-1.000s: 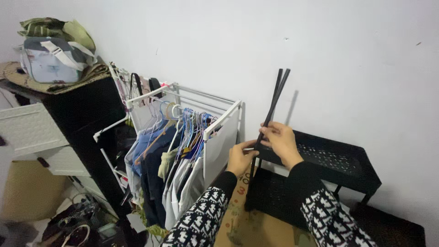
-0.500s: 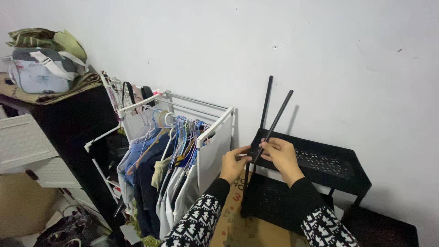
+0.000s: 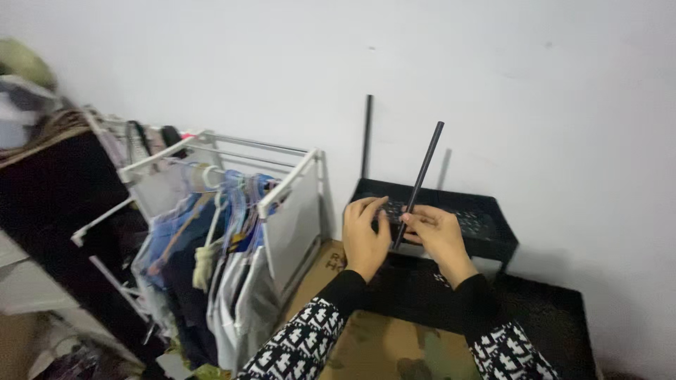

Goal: The person disassembles a black metal shelving unit by removing the top tray and vertical support poles. They then reassemble the unit by inserting the poles back into the base and placing the tray on top.

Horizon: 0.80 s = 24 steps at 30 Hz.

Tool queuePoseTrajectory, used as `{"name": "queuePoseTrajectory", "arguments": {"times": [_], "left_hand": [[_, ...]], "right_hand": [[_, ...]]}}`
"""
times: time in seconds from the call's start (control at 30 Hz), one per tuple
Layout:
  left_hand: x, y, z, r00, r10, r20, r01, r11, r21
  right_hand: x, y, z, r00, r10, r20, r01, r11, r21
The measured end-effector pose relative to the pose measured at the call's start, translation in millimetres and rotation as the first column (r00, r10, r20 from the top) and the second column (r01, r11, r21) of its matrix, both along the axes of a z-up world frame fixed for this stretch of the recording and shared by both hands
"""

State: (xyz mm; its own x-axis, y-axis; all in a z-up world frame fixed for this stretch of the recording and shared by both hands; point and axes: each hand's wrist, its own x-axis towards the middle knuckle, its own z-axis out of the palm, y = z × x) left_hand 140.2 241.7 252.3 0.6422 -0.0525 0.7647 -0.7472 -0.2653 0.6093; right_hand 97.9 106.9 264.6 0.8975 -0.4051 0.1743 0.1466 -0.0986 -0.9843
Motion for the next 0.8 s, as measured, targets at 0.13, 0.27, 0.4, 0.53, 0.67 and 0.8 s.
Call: {"name": "queuePoseTrajectory", "arguments": {"times": [0.13, 0.27, 0.4, 0.53, 0.67, 0.8], "left_hand": [[-33.1, -41.5, 1.3, 0.923, -0.353, -0.154, 0.332, 0.932, -0.144], [-68.7, -79.2, -11.1, 0.849, -0.485, -0.209, 0.470, 0.874, -0.121], [-102.6, -115.8, -28.9, 0.793, -0.563, -0.234, 0.564, 0.823, -0.070], [-130.3, -155.1, -60.2, 0.724, -0.565, -0.396, 0.605, 0.796, -0.029], [-145.6, -187.7, -107.8, 0.705, -0.572, -0.419, 0.624, 0.781, -0.017], [-151.6, -215.4, -159.7, 0.692, -0.492, -0.528, 0.590, 0.807, 0.020]], "right_hand": [[-36.3, -33.9, -23.7, 0.999, 0.002, 0.051, -0.004, 0.999, 0.038], [-83.4, -59.6, -41.3, 0.980, -0.194, -0.051, 0.187, 0.975, -0.118], [-131.1, -95.2, -66.8, 0.960, -0.278, -0.035, 0.275, 0.959, -0.062], [-158.9, -141.1, -116.5, 0.942, -0.327, -0.077, 0.327, 0.945, -0.013], [-181.1, -173.0, -160.4, 0.946, -0.291, -0.142, 0.306, 0.947, 0.094], [-190.4, -188.2, -181.9, 0.889, -0.288, -0.355, 0.332, 0.941, 0.069]]}}
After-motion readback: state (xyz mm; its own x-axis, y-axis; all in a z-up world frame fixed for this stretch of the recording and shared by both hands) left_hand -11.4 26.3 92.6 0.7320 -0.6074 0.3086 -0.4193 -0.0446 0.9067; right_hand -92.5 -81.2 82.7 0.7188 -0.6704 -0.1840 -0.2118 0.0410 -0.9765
